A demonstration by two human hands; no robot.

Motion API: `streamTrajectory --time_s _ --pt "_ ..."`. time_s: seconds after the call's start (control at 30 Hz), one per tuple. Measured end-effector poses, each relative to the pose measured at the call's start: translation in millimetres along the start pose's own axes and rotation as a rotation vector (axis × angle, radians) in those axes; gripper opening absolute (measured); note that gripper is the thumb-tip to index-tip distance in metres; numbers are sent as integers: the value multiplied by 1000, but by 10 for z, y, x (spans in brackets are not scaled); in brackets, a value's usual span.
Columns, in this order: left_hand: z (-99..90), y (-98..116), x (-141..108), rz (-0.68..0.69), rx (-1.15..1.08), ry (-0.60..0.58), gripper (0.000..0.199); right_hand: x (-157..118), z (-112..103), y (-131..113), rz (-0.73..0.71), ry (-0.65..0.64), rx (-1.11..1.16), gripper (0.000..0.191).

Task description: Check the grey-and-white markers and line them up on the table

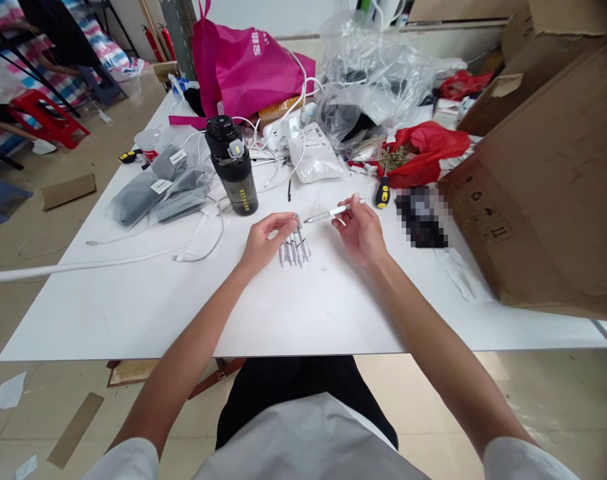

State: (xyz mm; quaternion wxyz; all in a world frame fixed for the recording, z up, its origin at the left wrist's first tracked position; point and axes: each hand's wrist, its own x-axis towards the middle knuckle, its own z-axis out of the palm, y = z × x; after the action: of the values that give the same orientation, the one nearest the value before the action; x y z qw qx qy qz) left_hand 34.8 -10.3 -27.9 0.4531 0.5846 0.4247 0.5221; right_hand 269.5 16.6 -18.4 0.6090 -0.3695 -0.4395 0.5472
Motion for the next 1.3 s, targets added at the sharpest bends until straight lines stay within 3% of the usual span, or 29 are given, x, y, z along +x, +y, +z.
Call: streamTrajectory --time_s 0.17,0.33,0.5,0.67,0.9,1.1,1.2,1.3 --pt "-103 -29 25 71 225 109 44 133 -179 -32 -9 -21 99 62" --pt "-148 -118 23 149 421 75 35 146 -348 -113 25 -69 202 64" --pt "-156 -234 46 212 590 60 22 155 -520 -135 48 -40 218 76" --pt "-167 -243 47 198 686 91 17 141 -528 -152 74 -38 313 73" --pt "-160 -193 24 71 854 66 24 112 -468 -191 117 -75 464 63" --pt "-168 -133 18 -23 901 57 23 204 -345 -153 -61 -5 178 56" --pt "-165 -76 8 -45 990 22 25 237 -341 -84 -243 92 -121 52" --pt "-157 -30 -2 -76 1037 9 29 204 -379 -32 -430 65 -499 45"
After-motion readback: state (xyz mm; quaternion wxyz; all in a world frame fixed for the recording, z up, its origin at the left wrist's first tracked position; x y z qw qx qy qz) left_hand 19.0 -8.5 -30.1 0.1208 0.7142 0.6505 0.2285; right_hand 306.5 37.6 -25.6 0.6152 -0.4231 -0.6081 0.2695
